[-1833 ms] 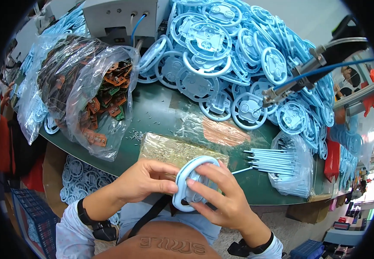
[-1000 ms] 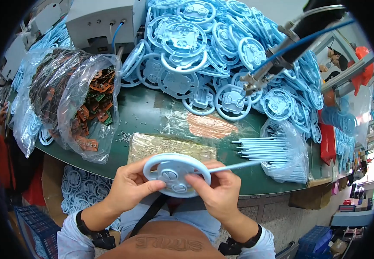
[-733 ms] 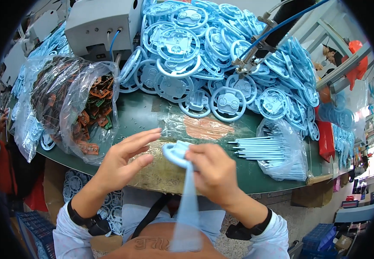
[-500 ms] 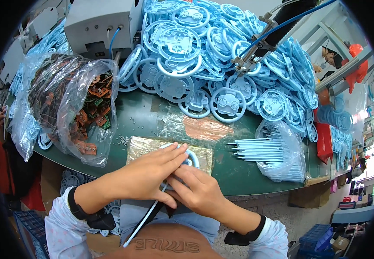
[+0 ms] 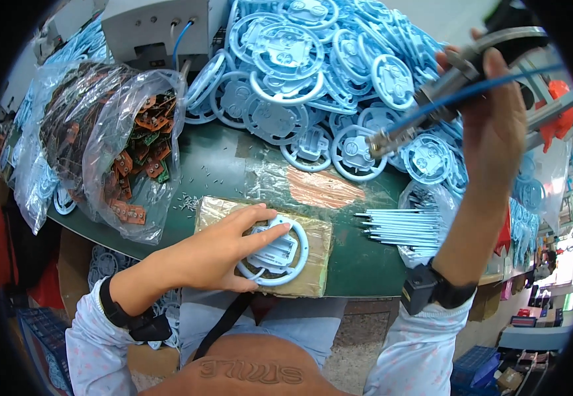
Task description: The recorder is assembling small plastic toy steering wheels by attaching internal electronic components using a pneumatic tool.
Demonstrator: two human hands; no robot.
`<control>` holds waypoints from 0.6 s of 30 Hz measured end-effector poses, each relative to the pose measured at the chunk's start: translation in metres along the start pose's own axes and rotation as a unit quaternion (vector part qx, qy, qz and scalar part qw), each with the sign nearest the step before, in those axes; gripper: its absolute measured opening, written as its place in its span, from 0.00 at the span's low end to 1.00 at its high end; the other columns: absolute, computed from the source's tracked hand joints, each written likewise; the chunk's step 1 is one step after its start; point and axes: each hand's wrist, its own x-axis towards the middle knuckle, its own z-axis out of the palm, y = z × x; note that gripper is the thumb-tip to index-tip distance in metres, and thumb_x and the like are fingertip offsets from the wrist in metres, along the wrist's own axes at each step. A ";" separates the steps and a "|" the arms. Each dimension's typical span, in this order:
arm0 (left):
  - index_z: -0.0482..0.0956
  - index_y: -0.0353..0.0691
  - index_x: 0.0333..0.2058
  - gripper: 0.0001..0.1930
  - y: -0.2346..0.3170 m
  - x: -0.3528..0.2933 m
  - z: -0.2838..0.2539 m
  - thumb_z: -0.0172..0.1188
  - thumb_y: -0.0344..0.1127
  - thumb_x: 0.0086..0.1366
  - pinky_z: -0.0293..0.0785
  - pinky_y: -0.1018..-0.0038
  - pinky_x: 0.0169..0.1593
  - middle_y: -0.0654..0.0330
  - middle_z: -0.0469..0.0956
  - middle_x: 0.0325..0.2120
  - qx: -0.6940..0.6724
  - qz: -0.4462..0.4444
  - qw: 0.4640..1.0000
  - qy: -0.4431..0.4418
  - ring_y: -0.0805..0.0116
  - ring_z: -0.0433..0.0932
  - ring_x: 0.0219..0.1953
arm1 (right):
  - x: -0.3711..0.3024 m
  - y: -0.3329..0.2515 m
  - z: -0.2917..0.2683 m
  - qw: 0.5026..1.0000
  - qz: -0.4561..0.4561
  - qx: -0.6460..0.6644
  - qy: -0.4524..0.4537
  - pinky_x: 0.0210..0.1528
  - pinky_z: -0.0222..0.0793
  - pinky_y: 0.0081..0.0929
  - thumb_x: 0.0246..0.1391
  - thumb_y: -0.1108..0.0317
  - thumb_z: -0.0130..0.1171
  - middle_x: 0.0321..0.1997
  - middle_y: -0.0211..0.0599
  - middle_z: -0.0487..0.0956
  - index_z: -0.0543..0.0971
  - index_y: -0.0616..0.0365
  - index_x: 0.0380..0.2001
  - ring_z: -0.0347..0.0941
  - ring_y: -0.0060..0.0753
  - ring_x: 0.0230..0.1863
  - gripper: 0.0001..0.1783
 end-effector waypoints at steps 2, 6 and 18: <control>0.62 0.43 0.66 0.48 -0.003 -0.004 0.002 0.74 0.36 0.44 0.57 0.52 0.67 0.44 0.60 0.64 -0.028 -0.002 0.999 0.024 0.40 0.60 0.65 | -0.009 -0.008 0.016 0.996 -0.008 0.085 0.020 0.55 0.75 0.38 0.66 0.55 0.51 0.42 0.45 0.79 0.60 0.66 0.67 0.79 0.38 0.45 0.34; 0.63 0.42 0.66 0.47 -0.005 -0.003 0.009 0.74 0.35 0.45 0.56 0.52 0.68 0.44 0.59 0.65 -0.006 0.001 0.999 0.050 0.40 0.58 0.66 | -0.040 -0.058 0.052 0.957 0.068 0.244 -0.139 0.37 0.70 0.25 0.67 0.63 0.47 0.24 0.28 0.66 0.68 0.71 0.55 0.71 0.23 0.27 0.22; 0.64 0.33 0.61 0.43 -0.003 -0.006 0.018 0.72 0.29 0.44 0.61 0.56 0.66 0.42 0.60 0.62 -0.028 0.014 0.994 0.108 0.40 0.57 0.66 | -0.082 -0.079 0.108 0.974 0.101 0.144 -0.143 0.39 0.74 0.23 0.63 0.68 0.55 0.24 0.33 0.73 0.63 0.54 0.44 0.73 0.25 0.27 0.12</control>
